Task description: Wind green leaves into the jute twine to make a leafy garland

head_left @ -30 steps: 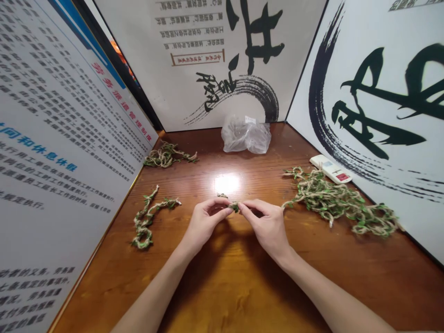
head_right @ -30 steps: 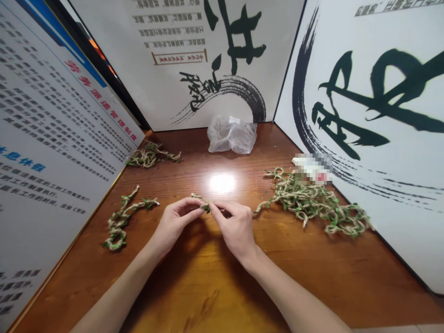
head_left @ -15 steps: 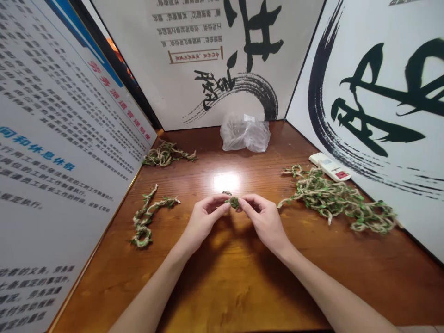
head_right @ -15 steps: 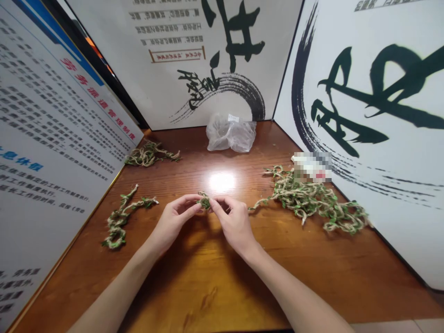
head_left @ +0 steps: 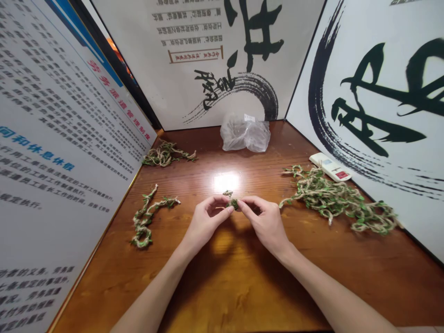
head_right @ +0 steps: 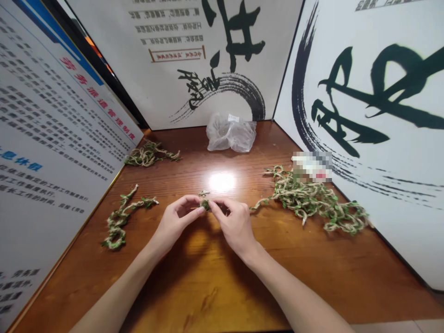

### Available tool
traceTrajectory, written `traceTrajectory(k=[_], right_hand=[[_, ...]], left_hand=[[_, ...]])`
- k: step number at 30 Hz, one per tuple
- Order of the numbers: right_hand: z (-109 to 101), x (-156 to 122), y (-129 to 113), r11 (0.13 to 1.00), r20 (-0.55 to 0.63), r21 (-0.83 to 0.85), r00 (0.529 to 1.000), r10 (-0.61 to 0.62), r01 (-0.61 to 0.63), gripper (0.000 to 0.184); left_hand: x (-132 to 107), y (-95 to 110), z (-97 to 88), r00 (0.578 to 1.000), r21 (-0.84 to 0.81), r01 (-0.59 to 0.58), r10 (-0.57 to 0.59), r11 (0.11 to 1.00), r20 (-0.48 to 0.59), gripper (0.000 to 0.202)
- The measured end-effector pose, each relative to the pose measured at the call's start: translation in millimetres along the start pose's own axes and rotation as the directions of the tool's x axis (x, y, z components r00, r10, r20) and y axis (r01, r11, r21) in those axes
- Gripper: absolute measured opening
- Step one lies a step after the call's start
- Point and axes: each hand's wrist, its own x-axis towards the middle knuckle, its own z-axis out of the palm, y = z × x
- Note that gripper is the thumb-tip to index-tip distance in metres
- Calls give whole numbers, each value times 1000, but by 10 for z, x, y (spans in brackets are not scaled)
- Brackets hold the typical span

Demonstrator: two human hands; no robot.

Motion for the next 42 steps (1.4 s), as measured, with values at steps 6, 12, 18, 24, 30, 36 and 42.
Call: traceTrajectory(k=[6, 12, 18, 24, 30, 36, 42], right_hand=[[15, -19, 3, 991, -7, -91, 995, -102, 101, 18], [34, -41, 37, 977, -23, -164, 990, -139, 133, 19], [70, -73, 23, 988, 2, -102, 993, -116, 116, 17], [67, -70, -36, 993, 20, -31, 993, -112, 113, 19], [29, -24, -54, 996, -30, -2, 996, -84, 84, 18], [71, -54, -20, 987, -78, -61, 986, -150, 145, 16], [72, -64, -35, 983, -50, -3, 981, -185, 185, 16]], left_hand=[[4, -16, -8, 998, 17, -55, 55, 998, 1, 19], [-2, -12, -22, 996, 4, -47, 46, 999, 79, 14], [-10, -17, -1, 970, -215, 137, -87, 967, 225, 15], [-5, -29, -70, 974, -150, 22, 13, 988, 225, 16], [-7, 26, -122, 980, -43, -46, 53, 998, 193, 14], [10, 7, -53, 977, -95, -53, 71, 994, 200, 10], [-2, -3, -64, 949, -308, 201, -107, 930, 297, 23]])
